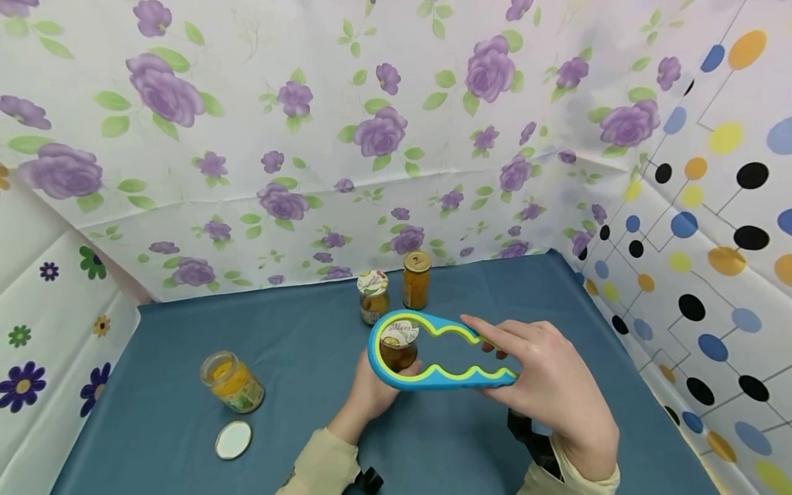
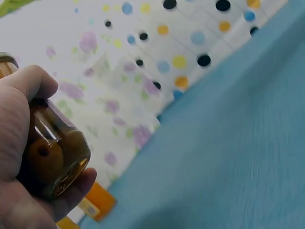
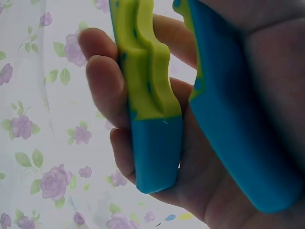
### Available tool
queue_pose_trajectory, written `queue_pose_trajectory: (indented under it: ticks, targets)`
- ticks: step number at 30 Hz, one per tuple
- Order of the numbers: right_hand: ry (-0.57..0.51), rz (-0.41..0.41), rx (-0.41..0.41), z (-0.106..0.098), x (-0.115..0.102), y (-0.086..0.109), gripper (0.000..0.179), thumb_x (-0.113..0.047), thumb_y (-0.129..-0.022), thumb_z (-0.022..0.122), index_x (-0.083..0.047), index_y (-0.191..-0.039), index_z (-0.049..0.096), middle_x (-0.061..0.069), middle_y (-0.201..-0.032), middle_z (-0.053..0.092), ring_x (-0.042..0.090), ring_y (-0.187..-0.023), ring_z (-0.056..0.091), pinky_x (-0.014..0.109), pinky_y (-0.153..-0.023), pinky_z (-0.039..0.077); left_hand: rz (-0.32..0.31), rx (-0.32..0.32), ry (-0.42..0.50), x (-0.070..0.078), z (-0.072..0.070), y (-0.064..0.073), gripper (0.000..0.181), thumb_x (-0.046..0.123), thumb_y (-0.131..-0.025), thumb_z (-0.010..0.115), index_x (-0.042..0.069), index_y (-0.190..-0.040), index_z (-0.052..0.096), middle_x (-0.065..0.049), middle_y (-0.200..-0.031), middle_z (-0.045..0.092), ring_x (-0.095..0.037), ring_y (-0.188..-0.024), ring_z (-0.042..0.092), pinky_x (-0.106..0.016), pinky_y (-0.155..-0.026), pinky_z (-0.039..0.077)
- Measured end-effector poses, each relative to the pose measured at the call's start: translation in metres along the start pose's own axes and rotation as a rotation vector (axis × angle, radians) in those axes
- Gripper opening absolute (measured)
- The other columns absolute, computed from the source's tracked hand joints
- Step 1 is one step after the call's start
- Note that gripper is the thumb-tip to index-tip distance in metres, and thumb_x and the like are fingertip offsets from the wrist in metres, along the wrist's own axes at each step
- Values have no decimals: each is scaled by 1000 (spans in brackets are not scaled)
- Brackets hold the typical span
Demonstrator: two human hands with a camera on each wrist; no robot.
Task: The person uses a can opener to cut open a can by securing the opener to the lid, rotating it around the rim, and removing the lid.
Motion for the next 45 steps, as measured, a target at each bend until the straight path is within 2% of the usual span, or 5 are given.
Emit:
queue_pose_trajectory:
  ticks: [5,11,19,37,45]
  targets:
    - [1,10,17,-3,1,-2,94,-26,-67,103,-31,-152,63,-17,-100,67,4,-87,63,42,-87,46,138,-6,-1,31,-5,10,65,8,-86,91,13,-142,58,-1,-122,70,-19,-102,69,-38,-86,59]
    - [-18,-16,-18,3,-4,-4,92,-22,-69,101,-32,-152,63,-17,-99,67,4,-88,63,42,-86,48,91,-41,109,36,3,19,73,10,-86,90,16,-148,53,-3,-134,64,-21,-120,65,-38,-100,56]
    - [-16,-29,-95,19,-10,-9,91,-28,-71,101,-34,-152,62,-18,-97,66,3,-85,62,39,-81,49,133,-82,182,46,21,26,60,3,-85,83,17,-137,57,-4,-124,67,-23,-108,70,-37,-91,60]
    - [-47,72,-264,45,-13,-8,98,-40,-75,99,-37,-160,51,-20,-97,61,0,-86,55,41,-82,47,245,-158,167,63,27,34,69,-2,-89,81,14,-149,51,-7,-136,63,-24,-118,66,-39,-98,58]
    - [-96,81,-306,49,-16,-7,97,-44,-80,96,-37,-163,46,-19,-90,60,-3,-72,51,29,-68,47,309,-145,166,71,22,35,68,-7,-85,80,7,-145,53,-13,-131,65,-24,-114,68,-39,-97,58]
Point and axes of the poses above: each hand's wrist, its own y-axis away from the middle knuckle, its own z-axis out of the palm, x = y × z, the point moved 10 cm from there along -y, towards the middle knuckle
